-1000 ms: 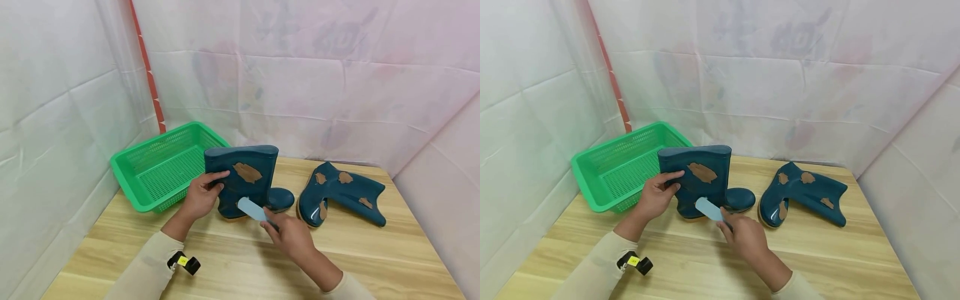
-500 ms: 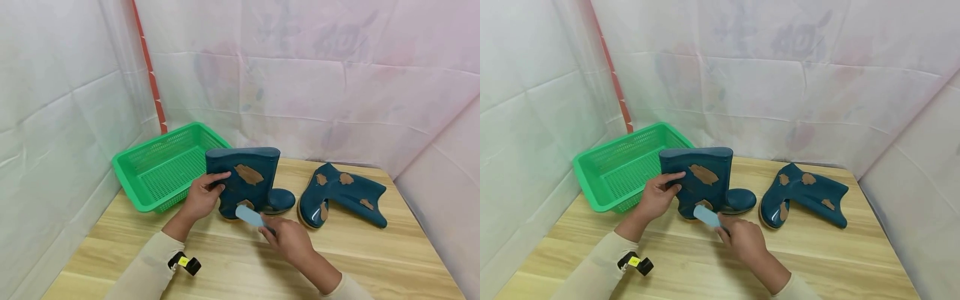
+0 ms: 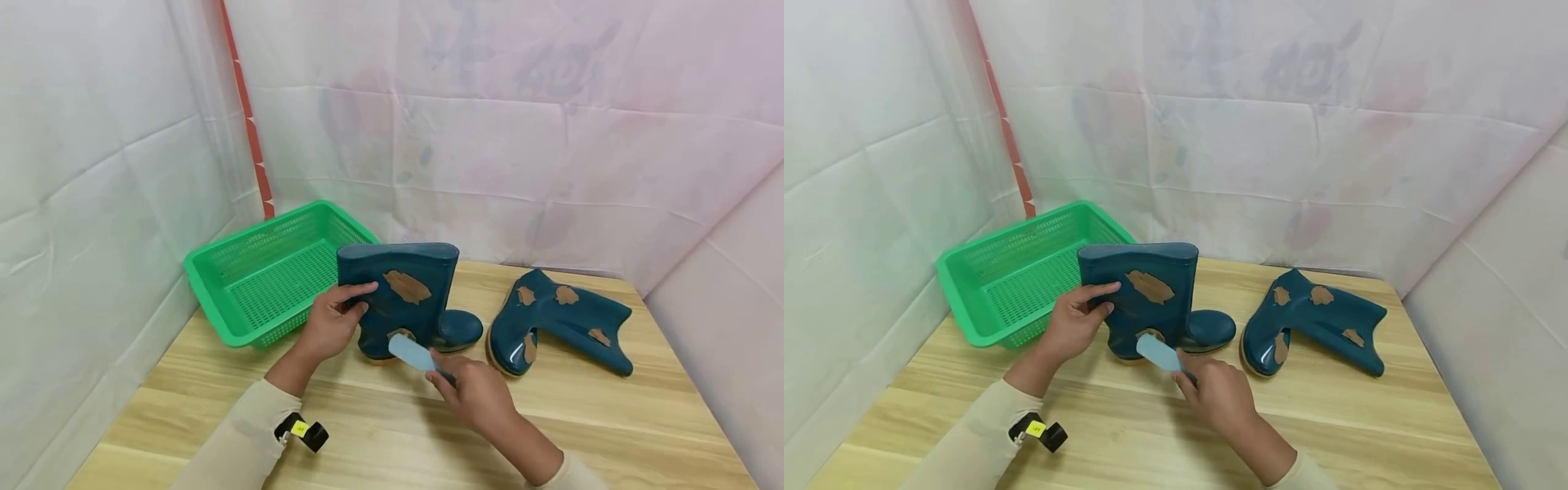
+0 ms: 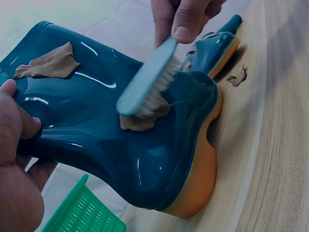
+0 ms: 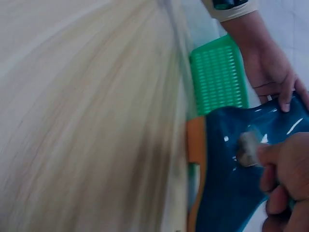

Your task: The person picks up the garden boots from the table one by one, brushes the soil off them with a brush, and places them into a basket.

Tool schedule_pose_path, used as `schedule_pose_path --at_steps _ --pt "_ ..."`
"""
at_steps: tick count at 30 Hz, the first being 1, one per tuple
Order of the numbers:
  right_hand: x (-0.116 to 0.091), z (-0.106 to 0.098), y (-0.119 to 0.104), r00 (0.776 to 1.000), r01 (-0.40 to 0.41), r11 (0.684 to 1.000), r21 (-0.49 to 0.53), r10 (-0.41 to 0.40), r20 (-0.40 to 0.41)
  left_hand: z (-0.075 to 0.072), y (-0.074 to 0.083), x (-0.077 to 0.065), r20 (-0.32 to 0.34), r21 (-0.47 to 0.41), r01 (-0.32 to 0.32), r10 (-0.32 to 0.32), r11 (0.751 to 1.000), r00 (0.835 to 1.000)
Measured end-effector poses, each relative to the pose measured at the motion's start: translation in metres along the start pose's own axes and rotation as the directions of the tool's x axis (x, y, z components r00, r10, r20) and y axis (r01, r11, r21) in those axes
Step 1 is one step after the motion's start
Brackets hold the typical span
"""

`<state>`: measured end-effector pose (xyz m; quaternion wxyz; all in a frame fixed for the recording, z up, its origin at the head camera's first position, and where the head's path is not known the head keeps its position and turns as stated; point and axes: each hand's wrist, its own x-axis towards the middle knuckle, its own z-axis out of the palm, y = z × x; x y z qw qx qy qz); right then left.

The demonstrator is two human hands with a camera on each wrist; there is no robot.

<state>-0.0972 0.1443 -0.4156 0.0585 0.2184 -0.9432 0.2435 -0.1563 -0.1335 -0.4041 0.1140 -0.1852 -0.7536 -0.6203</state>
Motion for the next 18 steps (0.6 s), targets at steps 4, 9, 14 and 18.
schedule_pose_path --at_steps 4,9,14,18 --pt "-0.0019 0.0013 0.0013 0.993 0.090 0.996 0.001 -0.090 -0.079 0.0001 0.0011 0.0001 0.006 -0.021 0.002 -0.001 1.000 1.000" --pt "-0.0008 0.0022 0.0015 0.968 0.149 0.989 -0.009 -0.148 -0.204 -0.0007 0.0008 -0.0006 0.001 -0.041 0.004 -0.004 0.999 1.000" --pt "-0.0025 0.0052 0.0012 0.999 0.054 0.998 -0.033 -0.054 0.004 -0.0002 0.0005 -0.0012 0.013 -0.053 0.004 -0.003 0.999 1.000" --pt "-0.0045 0.0038 0.0013 0.994 0.102 0.995 0.001 -0.102 -0.049 0.0003 0.0002 -0.0011 0.014 -0.051 -0.016 0.016 0.999 1.000"
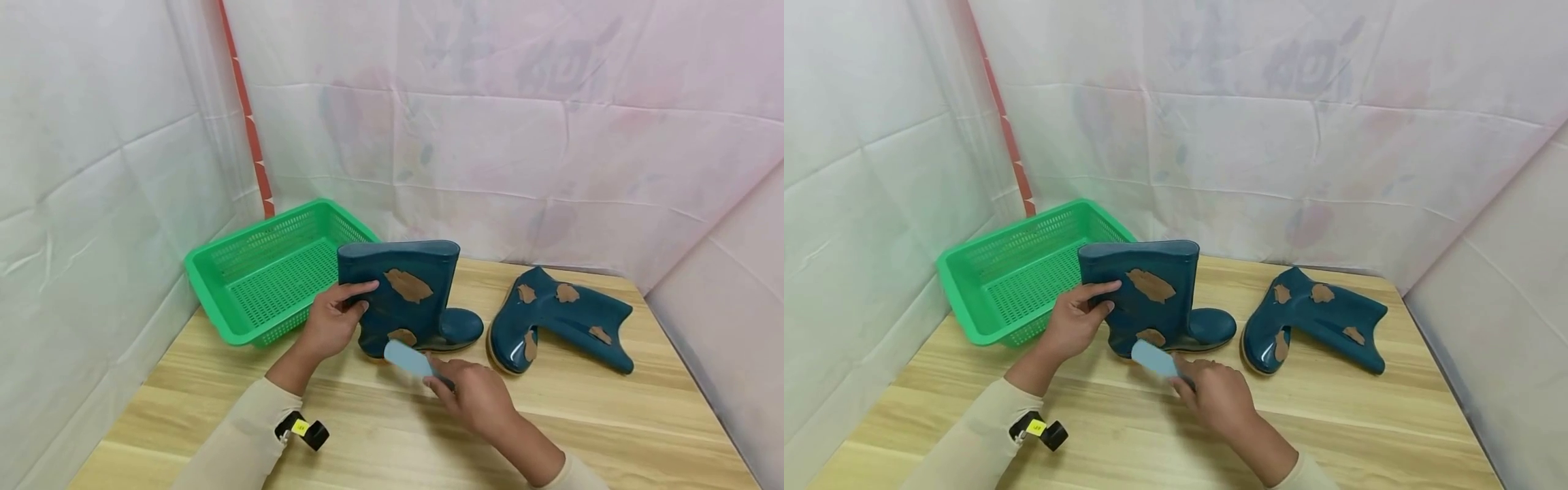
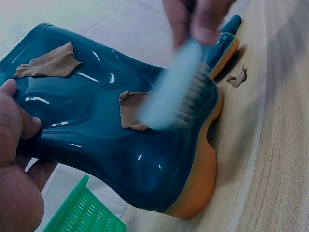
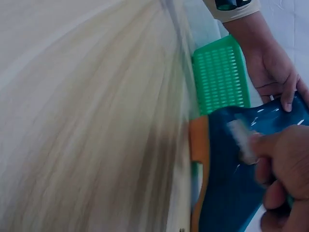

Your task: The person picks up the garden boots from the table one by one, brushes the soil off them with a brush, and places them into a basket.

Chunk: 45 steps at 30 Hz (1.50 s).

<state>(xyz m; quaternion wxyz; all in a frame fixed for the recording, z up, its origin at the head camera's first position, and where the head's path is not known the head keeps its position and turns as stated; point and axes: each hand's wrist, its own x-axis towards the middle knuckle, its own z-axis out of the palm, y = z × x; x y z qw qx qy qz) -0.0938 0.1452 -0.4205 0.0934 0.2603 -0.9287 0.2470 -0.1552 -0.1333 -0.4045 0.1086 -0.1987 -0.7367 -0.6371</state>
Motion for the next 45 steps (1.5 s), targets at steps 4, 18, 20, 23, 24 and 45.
schedule_pose_path --at_steps 4,18,20,23,24,45 --pt "0.003 -0.002 0.001 0.990 0.013 1.000 0.025 -0.009 -0.137 -0.001 0.000 -0.001 -0.012 0.001 -0.003 0.003 1.000 1.000" --pt "0.001 -0.004 -0.003 0.987 0.039 0.999 0.021 -0.036 -0.160 -0.001 -0.001 -0.002 -0.014 0.025 0.018 -0.018 1.000 1.000" --pt "0.002 -0.001 -0.002 0.996 0.000 1.000 0.006 0.001 -0.090 -0.001 -0.002 -0.003 -0.014 0.025 0.018 -0.018 1.000 1.000" --pt "-0.002 0.003 0.000 0.996 -0.068 0.998 -0.016 0.069 0.064 0.000 -0.002 -0.003 0.004 0.021 0.017 -0.017 1.000 1.000" --pt "-0.003 0.003 0.000 0.993 -0.076 0.997 -0.011 0.076 0.089 0.000 -0.002 -0.003 0.011 0.019 0.016 -0.016 1.000 1.000" --pt "-0.003 -0.007 0.000 0.985 0.071 0.997 0.028 -0.065 -0.157 0.002 -0.002 0.001 -0.005 0.019 0.008 -0.008 1.000 1.000"
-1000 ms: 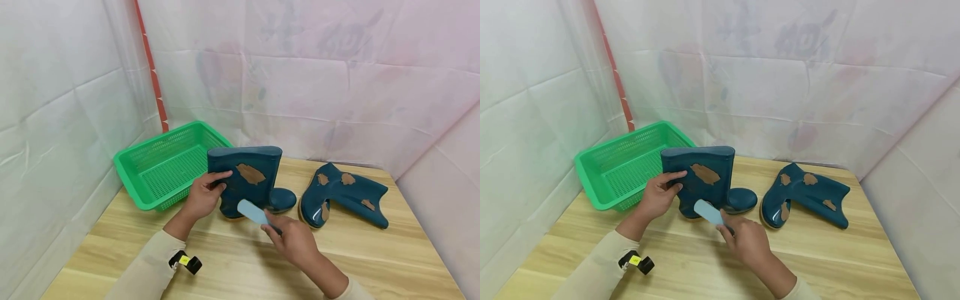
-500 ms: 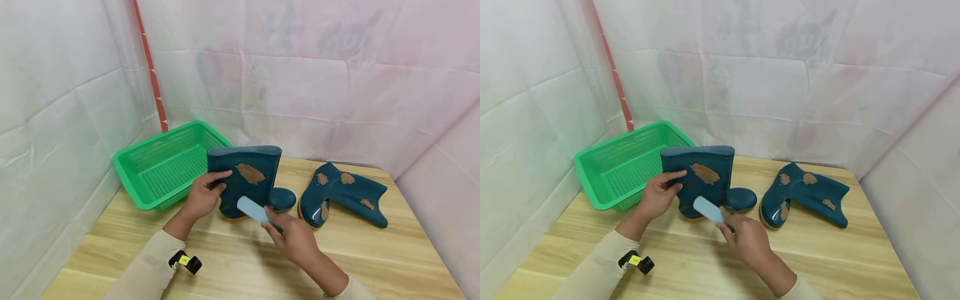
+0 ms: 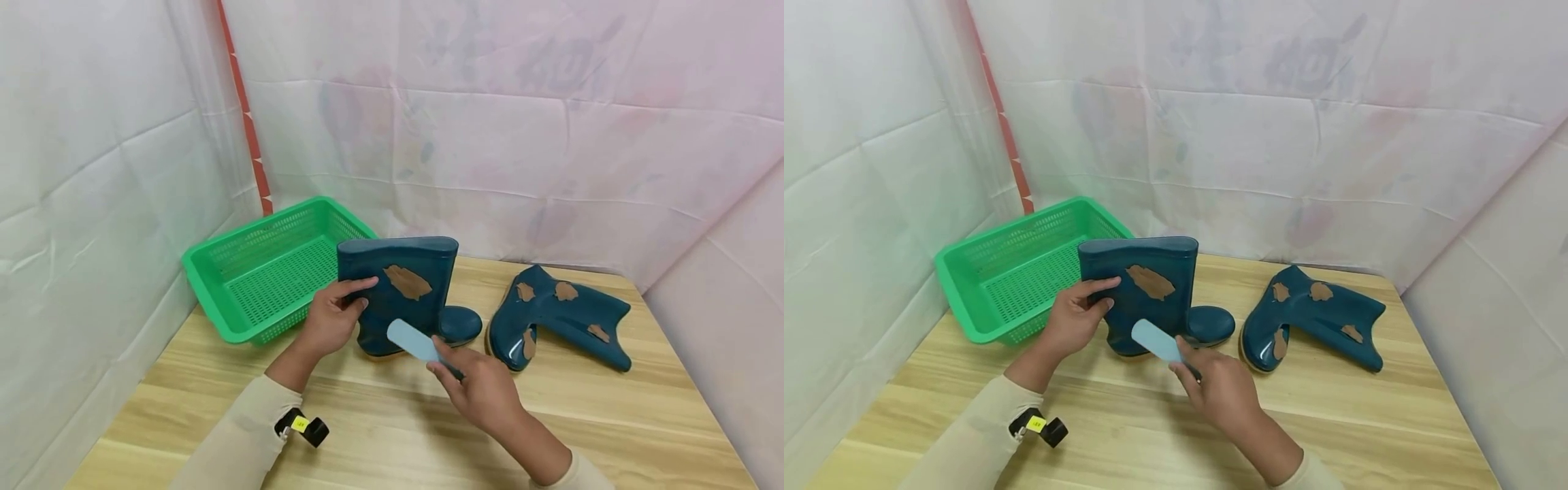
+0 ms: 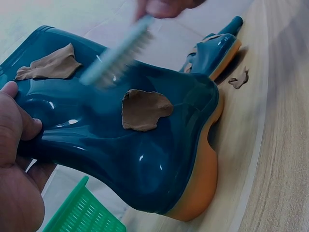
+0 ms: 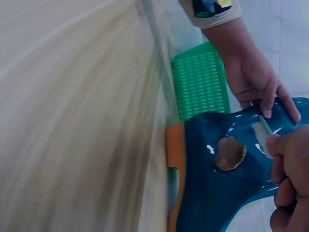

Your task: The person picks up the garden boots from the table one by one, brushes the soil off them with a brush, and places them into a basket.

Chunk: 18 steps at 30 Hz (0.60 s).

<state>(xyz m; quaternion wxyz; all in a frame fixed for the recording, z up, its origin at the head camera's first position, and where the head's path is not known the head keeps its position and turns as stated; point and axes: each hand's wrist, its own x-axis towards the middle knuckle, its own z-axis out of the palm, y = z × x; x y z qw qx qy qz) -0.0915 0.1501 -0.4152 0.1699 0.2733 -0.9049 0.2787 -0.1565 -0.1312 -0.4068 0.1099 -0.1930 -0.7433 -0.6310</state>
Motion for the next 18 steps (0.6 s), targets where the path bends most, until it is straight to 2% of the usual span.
schedule_pose_path --at_steps 1,3,6,8,10,12,14,16,18 --pt "0.0012 0.0003 0.0002 1.000 -0.007 1.000 -0.003 0.007 -0.002 -0.0005 -0.0002 -0.0001 -0.003 0.001 -0.002 0.002 1.000 1.000" --pt "0.0021 0.0023 0.0010 0.996 -0.054 0.998 -0.017 0.055 0.067 -0.0008 -0.0003 -0.0003 -0.002 -0.004 -0.004 0.004 1.000 1.000" --pt "0.0006 0.0061 0.0016 0.961 -0.128 0.989 -0.077 0.143 0.237 -0.0014 -0.0009 -0.0003 0.006 -0.009 -0.009 0.009 1.000 1.000" --pt "-0.0017 0.0069 0.0011 0.941 -0.133 0.987 -0.092 0.155 0.300 -0.0009 -0.0009 -0.0005 0.012 -0.009 -0.009 0.010 1.000 1.000" --pt "-0.0027 0.0051 -0.0001 0.953 -0.110 0.991 -0.071 0.125 0.275 -0.0008 -0.0009 -0.0005 0.013 -0.004 -0.013 0.013 1.000 1.000" --pt "-0.0019 0.0023 -0.0010 0.977 -0.077 0.996 -0.040 0.083 0.197 -0.0007 -0.0004 -0.0006 0.008 0.000 -0.014 0.014 1.000 1.000" --pt "-0.0006 0.0003 -0.0014 0.989 -0.059 0.998 -0.034 0.063 0.135 -0.0009 -0.0004 -0.0009 0.001 0.004 -0.012 0.012 1.000 1.000" --pt "-0.0002 0.0006 -0.0008 0.986 -0.078 0.995 -0.057 0.086 0.141 -0.0010 -0.0003 -0.0013 -0.001 0.005 -0.009 0.009 1.000 1.000" --pt "-0.0019 0.0022 0.0007 0.971 -0.107 0.989 -0.099 0.125 0.205 -0.0008 -0.0004 -0.0014 -0.001 0.009 -0.009 0.009 1.000 1.000"
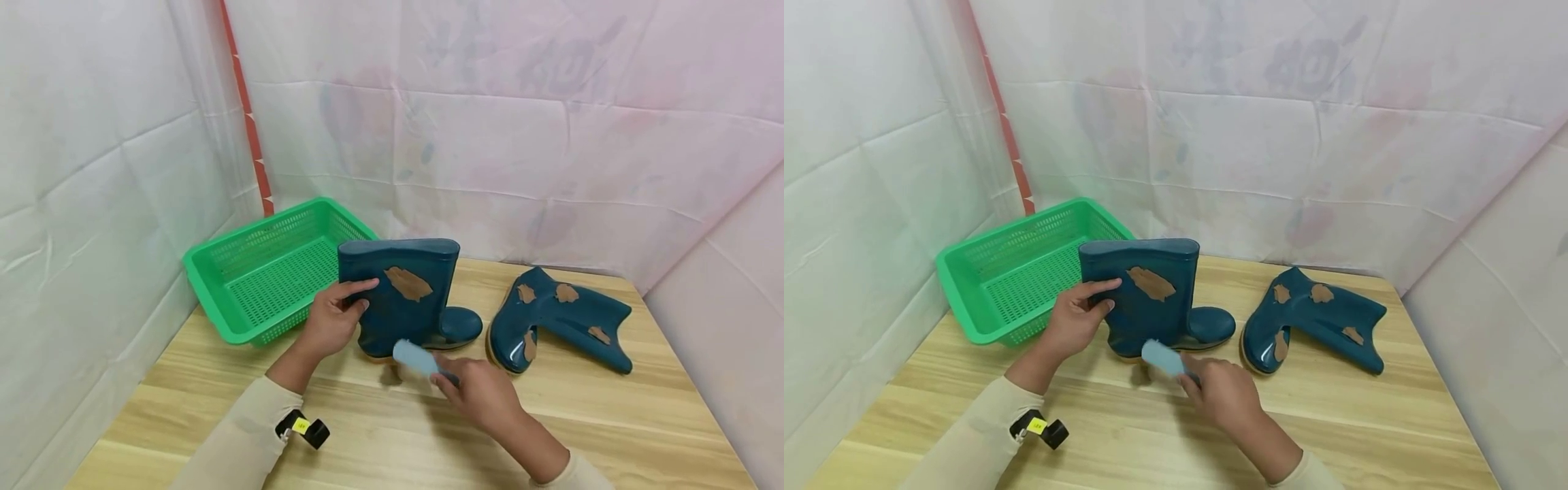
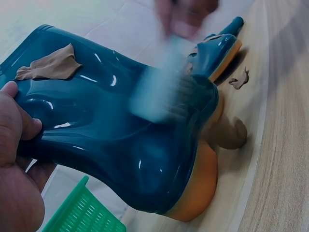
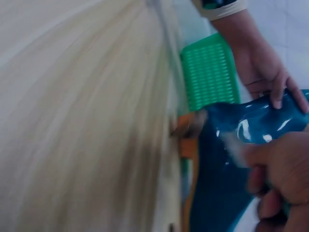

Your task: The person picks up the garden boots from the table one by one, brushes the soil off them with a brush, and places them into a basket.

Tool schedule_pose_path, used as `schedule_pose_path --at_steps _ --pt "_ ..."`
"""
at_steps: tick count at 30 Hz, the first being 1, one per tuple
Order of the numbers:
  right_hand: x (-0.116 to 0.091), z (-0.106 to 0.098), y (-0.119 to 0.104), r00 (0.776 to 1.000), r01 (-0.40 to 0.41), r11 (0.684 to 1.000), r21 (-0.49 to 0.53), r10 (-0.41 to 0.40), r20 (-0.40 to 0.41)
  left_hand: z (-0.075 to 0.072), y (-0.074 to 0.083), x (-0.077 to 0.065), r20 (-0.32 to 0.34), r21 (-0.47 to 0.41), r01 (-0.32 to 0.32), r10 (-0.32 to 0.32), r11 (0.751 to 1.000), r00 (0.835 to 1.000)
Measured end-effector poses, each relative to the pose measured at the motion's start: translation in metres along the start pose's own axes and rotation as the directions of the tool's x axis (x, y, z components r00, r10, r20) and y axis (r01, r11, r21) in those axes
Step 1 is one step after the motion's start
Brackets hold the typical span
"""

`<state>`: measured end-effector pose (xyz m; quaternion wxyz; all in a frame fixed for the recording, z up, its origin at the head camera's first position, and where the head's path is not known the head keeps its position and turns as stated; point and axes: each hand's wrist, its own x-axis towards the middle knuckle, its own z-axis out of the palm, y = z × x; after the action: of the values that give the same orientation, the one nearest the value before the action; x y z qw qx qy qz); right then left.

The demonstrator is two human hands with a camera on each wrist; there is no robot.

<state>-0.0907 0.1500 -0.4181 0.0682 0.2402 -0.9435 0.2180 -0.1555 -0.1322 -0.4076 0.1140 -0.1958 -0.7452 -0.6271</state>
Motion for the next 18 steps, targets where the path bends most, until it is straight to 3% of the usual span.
schedule_pose_path --at_steps 4,8,12,14,16,18 --pt "-0.002 0.004 0.003 0.993 -0.032 0.998 -0.045 0.037 0.109 -0.001 -0.001 0.001 0.005 0.004 -0.004 0.004 1.000 1.000" --pt "-0.003 0.001 0.004 0.997 -0.004 1.000 -0.018 0.006 0.075 -0.001 0.000 0.002 -0.002 0.009 0.009 -0.009 1.000 1.000" --pt "-0.004 -0.004 0.003 0.999 0.041 0.999 0.010 -0.041 -0.007 -0.002 0.002 0.000 0.001 0.012 0.024 -0.024 1.000 1.000" --pt "-0.004 -0.006 0.003 0.994 0.069 0.998 0.013 -0.068 -0.085 -0.002 0.002 0.000 0.009 0.015 0.031 -0.031 0.999 0.999" --pt "-0.002 -0.009 0.002 0.977 0.119 0.993 0.017 -0.114 -0.182 -0.001 0.002 0.001 0.014 0.017 0.031 -0.032 0.999 0.999" --pt "0.001 -0.013 0.001 0.942 0.182 0.983 0.011 -0.171 -0.288 -0.001 0.001 0.001 0.020 0.018 0.033 -0.034 0.999 0.999"
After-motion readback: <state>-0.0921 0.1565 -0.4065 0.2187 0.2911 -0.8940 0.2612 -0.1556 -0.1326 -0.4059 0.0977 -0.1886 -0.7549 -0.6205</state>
